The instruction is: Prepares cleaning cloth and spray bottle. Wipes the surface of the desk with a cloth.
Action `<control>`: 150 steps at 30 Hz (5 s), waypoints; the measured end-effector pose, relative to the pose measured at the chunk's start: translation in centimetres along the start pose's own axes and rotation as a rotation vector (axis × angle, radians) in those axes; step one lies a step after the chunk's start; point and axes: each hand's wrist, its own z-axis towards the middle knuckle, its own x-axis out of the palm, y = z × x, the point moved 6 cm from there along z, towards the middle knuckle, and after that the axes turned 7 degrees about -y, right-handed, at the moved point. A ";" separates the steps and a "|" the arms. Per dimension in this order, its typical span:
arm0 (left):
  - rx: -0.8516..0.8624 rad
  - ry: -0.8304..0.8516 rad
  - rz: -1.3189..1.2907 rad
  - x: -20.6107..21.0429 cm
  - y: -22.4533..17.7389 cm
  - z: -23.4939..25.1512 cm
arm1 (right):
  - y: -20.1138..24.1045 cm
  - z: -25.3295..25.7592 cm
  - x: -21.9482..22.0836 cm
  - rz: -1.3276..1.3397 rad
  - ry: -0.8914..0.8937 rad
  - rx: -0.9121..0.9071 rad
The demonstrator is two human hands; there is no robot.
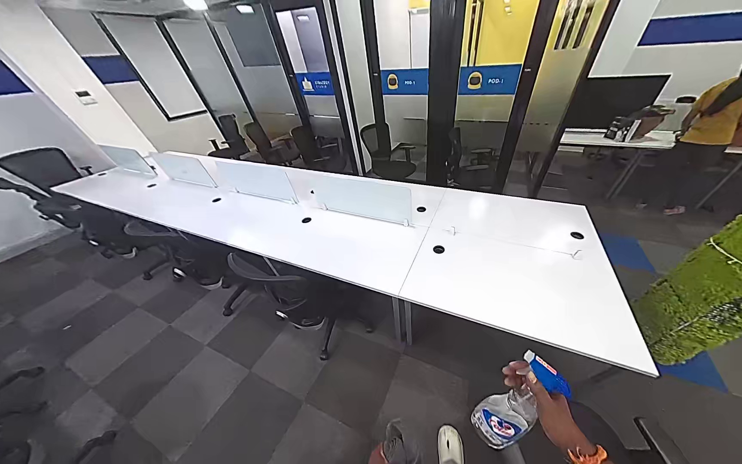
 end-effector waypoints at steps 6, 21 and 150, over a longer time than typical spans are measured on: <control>0.222 -0.115 0.066 -4.8 4.5 16.3 | -2.9 9.3 0.5 0.170 -0.102 0.064; 0.021 -0.554 -0.154 -3.0 -3.2 29.1 | -15.5 23.8 -2.6 -0.370 0.088 0.027; -0.022 -0.142 -0.025 17.6 -23.9 45.8 | -19.6 35.3 -45.1 -0.676 -0.986 0.142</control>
